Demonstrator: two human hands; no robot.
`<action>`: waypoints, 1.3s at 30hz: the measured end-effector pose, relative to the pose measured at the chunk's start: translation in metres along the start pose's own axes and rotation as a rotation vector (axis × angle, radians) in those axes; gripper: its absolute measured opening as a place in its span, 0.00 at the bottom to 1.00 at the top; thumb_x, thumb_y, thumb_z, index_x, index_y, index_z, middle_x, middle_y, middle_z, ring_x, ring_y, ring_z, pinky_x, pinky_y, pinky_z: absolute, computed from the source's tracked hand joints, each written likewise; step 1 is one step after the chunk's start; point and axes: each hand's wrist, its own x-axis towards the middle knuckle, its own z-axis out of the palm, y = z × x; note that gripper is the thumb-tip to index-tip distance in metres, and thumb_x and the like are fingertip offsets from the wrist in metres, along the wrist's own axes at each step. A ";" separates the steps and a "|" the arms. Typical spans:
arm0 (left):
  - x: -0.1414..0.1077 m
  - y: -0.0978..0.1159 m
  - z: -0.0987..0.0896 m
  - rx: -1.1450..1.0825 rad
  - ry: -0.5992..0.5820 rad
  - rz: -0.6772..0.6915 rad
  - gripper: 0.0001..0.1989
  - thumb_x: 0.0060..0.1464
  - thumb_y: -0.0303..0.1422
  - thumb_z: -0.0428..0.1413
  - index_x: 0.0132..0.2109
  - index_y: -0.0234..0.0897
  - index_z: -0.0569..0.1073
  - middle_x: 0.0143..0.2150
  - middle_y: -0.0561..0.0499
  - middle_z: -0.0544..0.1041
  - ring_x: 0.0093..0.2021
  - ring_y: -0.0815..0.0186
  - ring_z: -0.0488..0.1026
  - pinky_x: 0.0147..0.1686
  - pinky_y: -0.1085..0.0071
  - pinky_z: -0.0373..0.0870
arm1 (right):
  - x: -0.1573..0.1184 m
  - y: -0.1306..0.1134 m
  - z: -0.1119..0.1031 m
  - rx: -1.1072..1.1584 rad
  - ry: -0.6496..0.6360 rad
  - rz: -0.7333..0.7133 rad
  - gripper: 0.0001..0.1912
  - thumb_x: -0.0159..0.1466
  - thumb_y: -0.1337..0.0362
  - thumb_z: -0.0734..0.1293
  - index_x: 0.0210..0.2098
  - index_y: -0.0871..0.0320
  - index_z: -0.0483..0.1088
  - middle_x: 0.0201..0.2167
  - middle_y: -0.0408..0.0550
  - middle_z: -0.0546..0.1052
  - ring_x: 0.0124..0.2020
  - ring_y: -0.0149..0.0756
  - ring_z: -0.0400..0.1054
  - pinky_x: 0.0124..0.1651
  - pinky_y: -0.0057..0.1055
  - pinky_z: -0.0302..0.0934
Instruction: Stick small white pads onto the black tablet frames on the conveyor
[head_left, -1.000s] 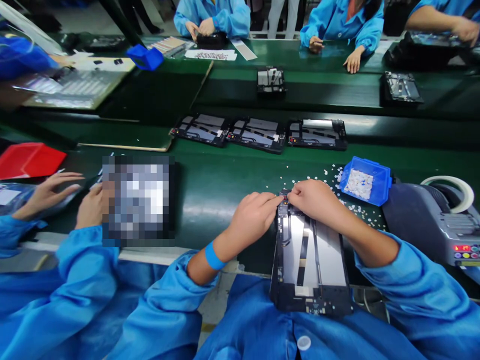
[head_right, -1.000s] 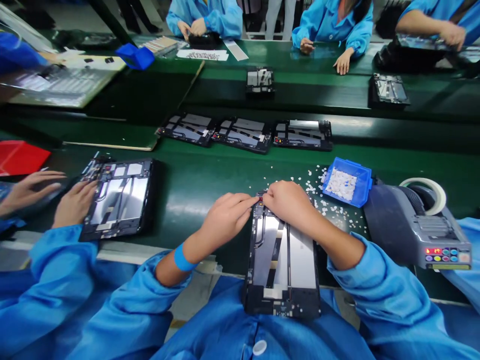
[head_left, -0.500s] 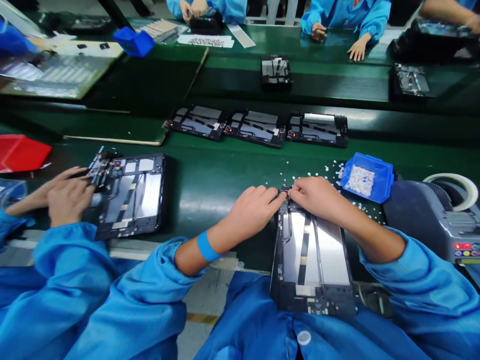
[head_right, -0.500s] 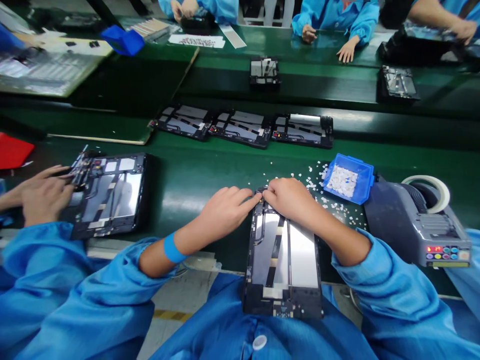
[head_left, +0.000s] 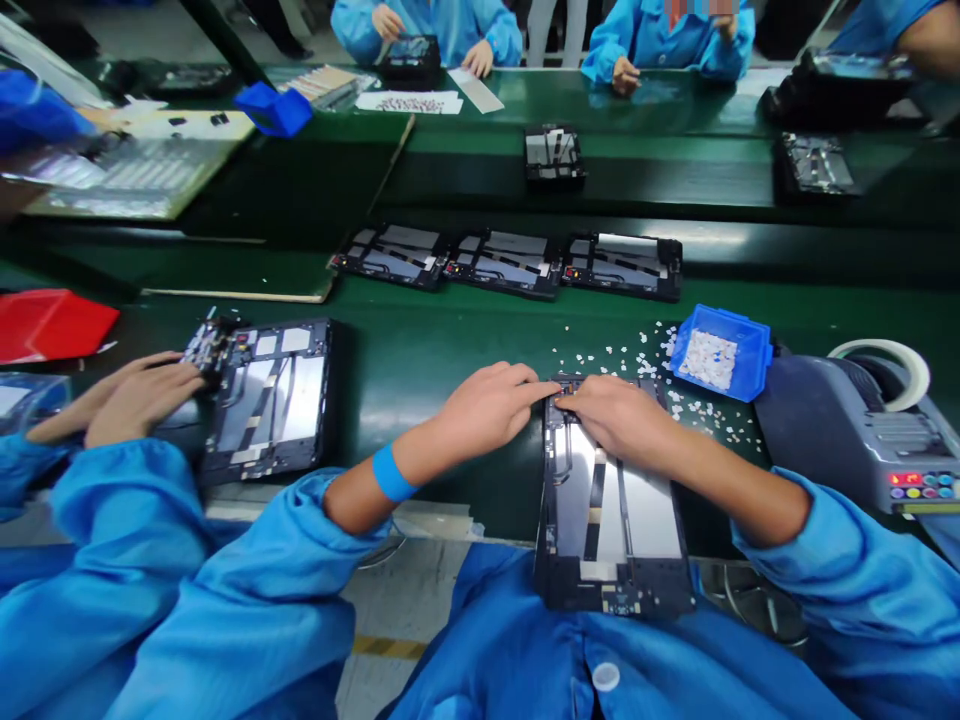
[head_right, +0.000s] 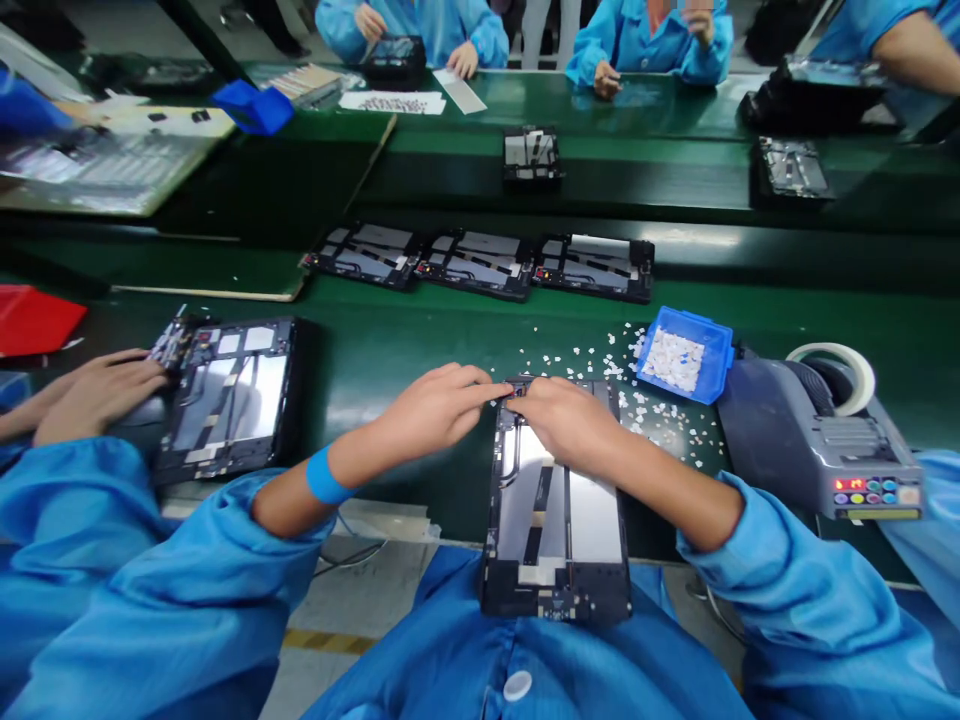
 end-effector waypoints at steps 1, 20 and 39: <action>0.002 0.002 0.000 -0.056 0.027 -0.038 0.22 0.65 0.25 0.49 0.61 0.42 0.76 0.51 0.45 0.80 0.50 0.57 0.76 0.50 0.61 0.71 | -0.008 -0.003 -0.009 0.058 0.080 0.025 0.19 0.73 0.68 0.59 0.52 0.53 0.80 0.39 0.50 0.79 0.42 0.40 0.72 0.47 0.36 0.67; 0.047 -0.012 0.010 -0.527 0.139 -0.363 0.16 0.47 0.51 0.65 0.42 0.54 0.81 0.30 0.52 0.81 0.25 0.54 0.76 0.23 0.61 0.68 | -0.294 0.067 -0.038 0.826 1.239 1.245 0.25 0.47 0.46 0.78 0.32 0.58 0.70 0.26 0.42 0.74 0.19 0.24 0.60 0.17 0.22 0.50; 0.054 0.116 0.007 -1.367 0.152 -0.400 0.10 0.53 0.35 0.62 0.42 0.37 0.75 0.37 0.49 0.79 0.34 0.67 0.74 0.35 0.71 0.72 | -0.068 -0.035 -0.018 0.869 0.533 0.654 0.12 0.66 0.55 0.70 0.34 0.57 0.80 0.23 0.43 0.78 0.23 0.32 0.70 0.28 0.27 0.64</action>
